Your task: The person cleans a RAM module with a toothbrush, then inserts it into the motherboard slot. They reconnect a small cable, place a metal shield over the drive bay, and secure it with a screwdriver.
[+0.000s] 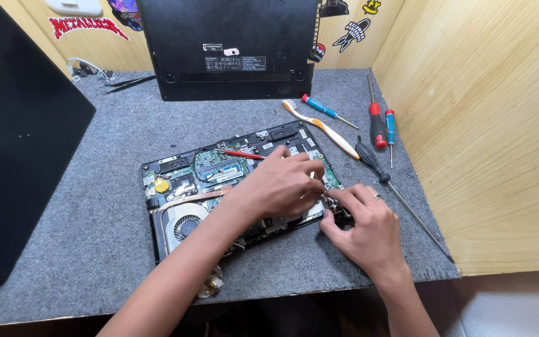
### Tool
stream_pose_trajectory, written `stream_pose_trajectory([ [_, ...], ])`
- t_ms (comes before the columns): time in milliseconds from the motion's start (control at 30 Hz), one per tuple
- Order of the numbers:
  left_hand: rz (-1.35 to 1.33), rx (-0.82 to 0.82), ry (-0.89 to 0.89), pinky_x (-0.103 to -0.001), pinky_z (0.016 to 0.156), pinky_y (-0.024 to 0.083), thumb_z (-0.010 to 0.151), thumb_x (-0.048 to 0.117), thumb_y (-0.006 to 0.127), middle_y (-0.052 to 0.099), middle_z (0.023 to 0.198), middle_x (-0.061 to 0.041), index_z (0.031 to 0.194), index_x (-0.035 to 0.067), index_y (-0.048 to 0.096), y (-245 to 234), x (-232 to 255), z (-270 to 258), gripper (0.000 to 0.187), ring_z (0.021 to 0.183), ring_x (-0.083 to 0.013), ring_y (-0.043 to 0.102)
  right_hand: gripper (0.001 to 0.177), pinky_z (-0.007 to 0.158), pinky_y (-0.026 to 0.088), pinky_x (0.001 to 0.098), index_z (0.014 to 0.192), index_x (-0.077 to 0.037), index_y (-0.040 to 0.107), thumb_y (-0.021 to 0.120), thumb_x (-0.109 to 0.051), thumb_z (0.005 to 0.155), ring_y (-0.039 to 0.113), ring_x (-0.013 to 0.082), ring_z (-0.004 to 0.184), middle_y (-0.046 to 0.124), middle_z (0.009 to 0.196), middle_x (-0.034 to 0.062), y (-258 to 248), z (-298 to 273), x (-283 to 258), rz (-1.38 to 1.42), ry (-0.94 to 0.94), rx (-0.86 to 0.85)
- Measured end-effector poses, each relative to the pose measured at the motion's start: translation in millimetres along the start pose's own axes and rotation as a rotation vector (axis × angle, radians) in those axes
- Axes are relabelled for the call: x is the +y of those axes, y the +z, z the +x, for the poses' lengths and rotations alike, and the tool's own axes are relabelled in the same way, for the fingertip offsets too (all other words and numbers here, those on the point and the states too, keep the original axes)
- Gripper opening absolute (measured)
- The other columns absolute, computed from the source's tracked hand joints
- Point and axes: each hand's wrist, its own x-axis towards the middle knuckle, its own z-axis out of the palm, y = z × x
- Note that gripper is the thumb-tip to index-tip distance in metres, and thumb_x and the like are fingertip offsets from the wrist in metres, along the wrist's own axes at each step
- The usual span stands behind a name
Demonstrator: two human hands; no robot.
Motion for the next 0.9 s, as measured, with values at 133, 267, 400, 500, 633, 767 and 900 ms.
stream_pose_trajectory([
  [133,0.032,-0.007,0.010,-0.041,0.078,0.043,0.080,0.025,0.061,0.060,0.092,0.004,0.083,0.023,0.071,2,1,-5,0.011,0.087,-0.0178,0.060,0.018,0.062,0.053,0.0332,0.089,-0.025,0.070,0.069,-0.025,0.071,0.063,0.0182,0.071,0.057,0.071,-0.0047,3,-2,2,0.000,0.008,-0.002],
  [267,0.122,0.030,0.043,-0.044,0.080,0.042,0.076,0.023,0.058,0.057,0.092,0.002,0.083,0.020,0.071,7,2,-9,0.015,0.083,-0.0187,0.058,0.018,0.063,0.053,0.0349,0.087,-0.024,0.072,0.071,-0.024,0.069,0.063,0.0205,0.070,0.059,0.071,-0.0035,2,-2,1,0.018,0.037,0.010],
  [400,0.197,0.072,0.047,-0.045,0.081,0.042,0.073,0.023,0.058,0.057,0.092,0.000,0.083,0.017,0.071,14,6,-10,0.018,0.084,-0.0193,0.058,0.017,0.064,0.053,0.0360,0.086,-0.024,0.072,0.072,-0.024,0.069,0.063,0.0211,0.069,0.060,0.072,-0.0029,1,0,-1,0.013,0.064,0.006],
  [500,0.186,0.061,0.045,-0.046,0.083,0.042,0.072,0.022,0.057,0.057,0.092,0.000,0.085,0.016,0.071,16,8,-11,0.020,0.084,-0.0199,0.057,0.017,0.063,0.053,0.0366,0.085,-0.024,0.072,0.072,-0.022,0.069,0.063,0.0216,0.069,0.060,0.072,-0.0024,-2,3,-6,0.003,0.069,0.002],
  [633,0.113,0.136,0.107,-0.050,0.071,0.042,0.085,0.023,0.057,0.057,0.083,-0.004,0.079,0.012,0.067,9,3,-10,0.016,0.074,-0.0257,0.056,0.020,0.048,0.048,0.0413,0.092,-0.021,0.071,0.068,-0.024,0.073,0.062,0.0174,0.080,0.063,0.084,-0.0072,1,-1,-12,-0.114,0.192,-0.072],
  [767,0.093,0.063,0.092,-0.054,0.078,0.042,0.085,0.026,0.056,0.060,0.086,-0.002,0.084,0.015,0.069,6,2,-10,0.018,0.079,-0.0250,0.059,0.019,0.050,0.048,0.0380,0.093,-0.020,0.071,0.070,-0.021,0.074,0.061,0.0164,0.077,0.062,0.083,-0.0061,2,-2,-10,-0.105,0.125,-0.023],
  [900,0.132,0.110,0.095,-0.052,0.074,0.042,0.083,0.026,0.058,0.058,0.089,-0.003,0.081,0.014,0.067,11,4,-11,0.015,0.080,-0.0258,0.057,0.017,0.049,0.047,0.0380,0.090,-0.020,0.072,0.071,-0.020,0.074,0.061,0.0164,0.078,0.063,0.084,-0.0058,3,-2,-12,-0.112,0.131,-0.005],
])
